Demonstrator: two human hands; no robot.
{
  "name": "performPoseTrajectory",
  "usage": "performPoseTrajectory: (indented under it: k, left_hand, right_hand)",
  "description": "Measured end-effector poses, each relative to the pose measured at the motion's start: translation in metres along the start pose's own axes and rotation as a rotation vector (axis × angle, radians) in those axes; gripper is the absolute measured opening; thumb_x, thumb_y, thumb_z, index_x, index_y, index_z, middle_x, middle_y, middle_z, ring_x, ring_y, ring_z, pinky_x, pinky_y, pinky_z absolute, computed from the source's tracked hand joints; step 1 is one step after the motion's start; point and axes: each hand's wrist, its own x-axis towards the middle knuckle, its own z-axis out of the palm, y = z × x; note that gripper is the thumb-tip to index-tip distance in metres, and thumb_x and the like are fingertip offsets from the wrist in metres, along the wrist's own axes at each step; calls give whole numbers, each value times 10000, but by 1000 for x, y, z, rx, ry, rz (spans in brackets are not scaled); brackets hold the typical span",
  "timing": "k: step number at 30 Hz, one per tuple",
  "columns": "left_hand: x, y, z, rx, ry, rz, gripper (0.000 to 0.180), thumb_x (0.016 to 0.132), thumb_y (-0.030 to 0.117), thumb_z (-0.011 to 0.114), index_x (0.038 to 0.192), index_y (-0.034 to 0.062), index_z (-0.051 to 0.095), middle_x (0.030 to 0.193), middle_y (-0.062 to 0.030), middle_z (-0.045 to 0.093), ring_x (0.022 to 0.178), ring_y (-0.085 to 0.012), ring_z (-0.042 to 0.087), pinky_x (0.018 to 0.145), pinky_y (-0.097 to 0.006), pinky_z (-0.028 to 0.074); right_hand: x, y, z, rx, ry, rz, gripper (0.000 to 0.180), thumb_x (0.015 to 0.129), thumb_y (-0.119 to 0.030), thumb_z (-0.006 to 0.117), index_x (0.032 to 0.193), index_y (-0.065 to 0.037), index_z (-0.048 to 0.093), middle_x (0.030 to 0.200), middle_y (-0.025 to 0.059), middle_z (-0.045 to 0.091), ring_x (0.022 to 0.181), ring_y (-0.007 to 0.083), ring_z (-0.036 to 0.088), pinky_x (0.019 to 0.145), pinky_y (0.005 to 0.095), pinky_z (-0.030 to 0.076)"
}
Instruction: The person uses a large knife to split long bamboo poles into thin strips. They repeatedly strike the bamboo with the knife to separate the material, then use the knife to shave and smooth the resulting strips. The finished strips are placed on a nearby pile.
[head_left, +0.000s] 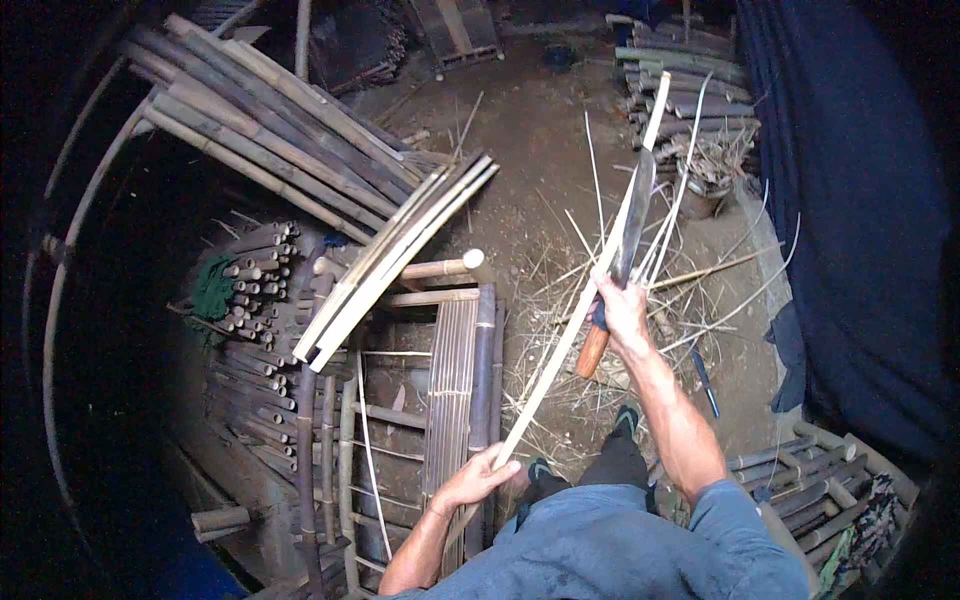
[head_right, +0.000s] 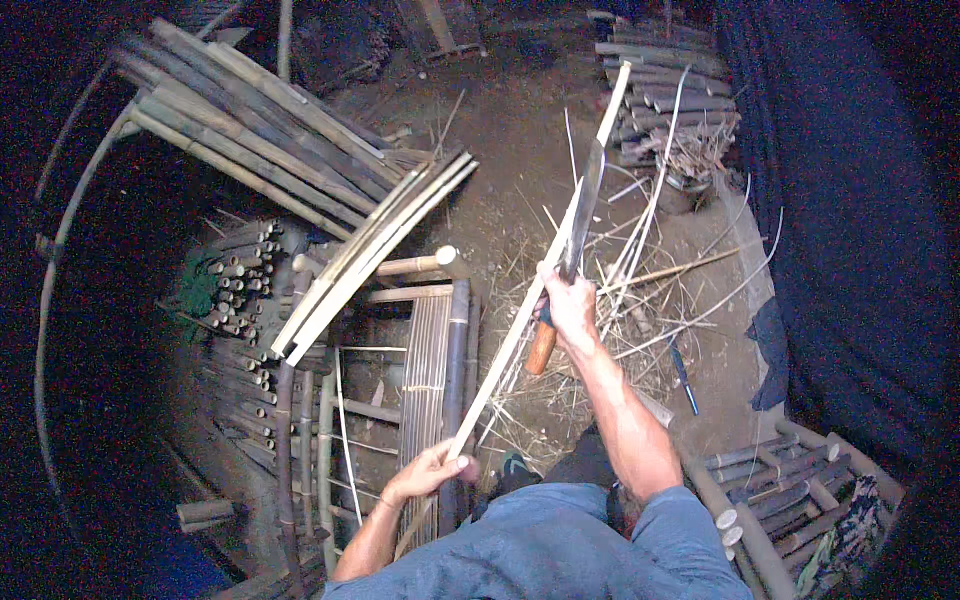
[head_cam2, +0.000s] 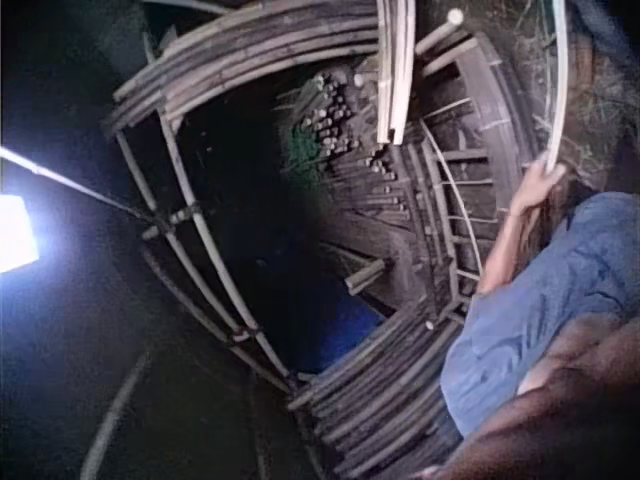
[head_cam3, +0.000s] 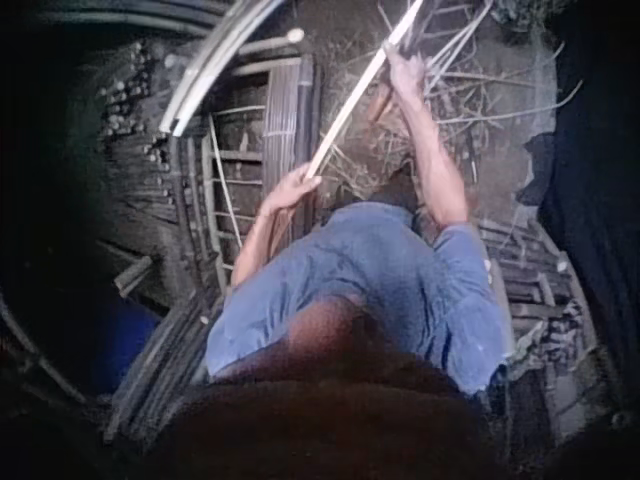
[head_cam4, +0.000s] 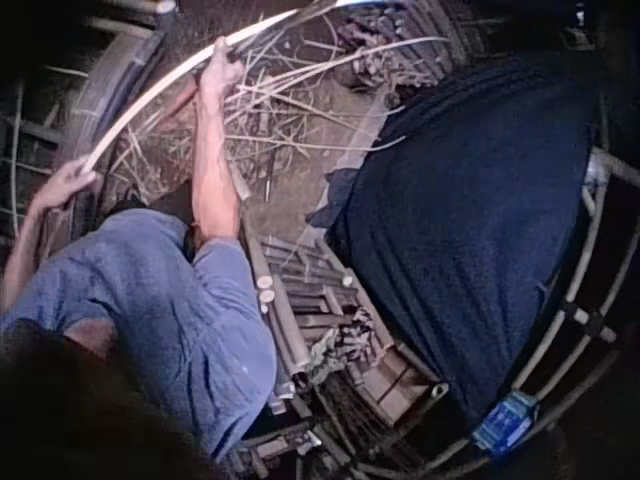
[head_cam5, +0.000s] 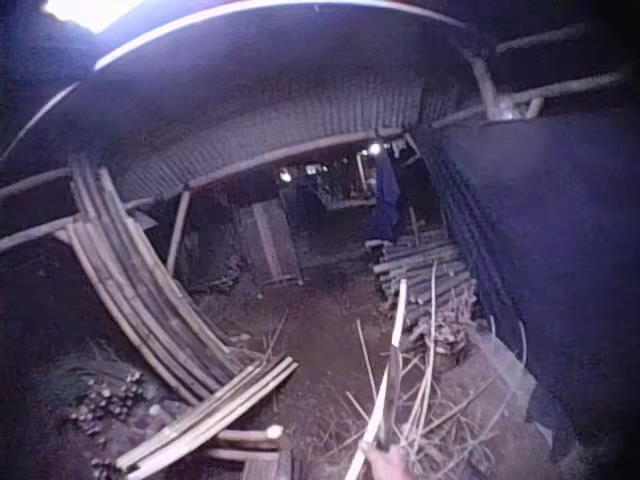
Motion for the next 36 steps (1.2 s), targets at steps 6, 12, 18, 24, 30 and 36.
performPoseTrajectory:
  k: [6, 12, 18, 24, 30, 36]
  left_hand:
    - [-42, -10, -16, -289, 136, 114, 355, 988, 213, 536, 1249, -26, 565, 889, -61, 630, 690, -119, 625, 622, -258, 546]
    - [-50, 29, -36, -83, 494, 282, 308, 974, 311, 557, 988, 21, 661, 645, 23, 550, 523, -41, 445, 461, -206, 361]
    - [-74, 44, -30, 141, 721, 327, 284, 967, 222, 521, 872, -25, 624, 602, -47, 519, 565, -109, 480, 510, -315, 408]
    - [-126, 20, 11, 289, 763, 363, 212, 933, 143, 560, 1027, -29, 642, 700, -138, 594, 613, -177, 583, 563, -327, 463]
    - [-135, 7, 17, 373, 753, 424, 228, 906, 93, 574, 1082, -41, 631, 829, -195, 644, 705, -305, 652, 629, -364, 507]
    - [-162, -40, 35, 488, 731, 463, 236, 898, 90, 584, 1082, -51, 628, 730, -144, 633, 611, -221, 630, 575, -327, 491]
  right_hand:
    - [-70, -54, 55, -971, -28, -681, 411, 885, -371, 641, 1089, -15, 623, 809, 156, 659, 745, 310, 644, 682, 409, 500]
    - [-159, -11, 74, -1232, -322, -948, 419, 818, -390, 704, 997, -37, 567, 772, 146, 589, 701, 310, 616, 626, 421, 500]
    - [-192, 12, 95, -1231, -554, -1047, 469, 829, -530, 646, 863, -68, 576, 665, 111, 582, 607, 302, 629, 562, 409, 517]
    - [-108, -76, 95, -1277, -296, -624, 473, 925, -525, 534, 919, -52, 552, 670, 175, 643, 606, 323, 670, 529, 454, 524]
    - [-73, -78, 71, -1250, -383, -1080, 421, 891, -499, 596, 904, -80, 557, 687, 163, 624, 617, 348, 653, 566, 454, 516]
    - [17, -148, 39, -1372, -13, -811, 494, 910, -570, 513, 920, -80, 576, 685, 211, 647, 655, 429, 652, 564, 503, 513]
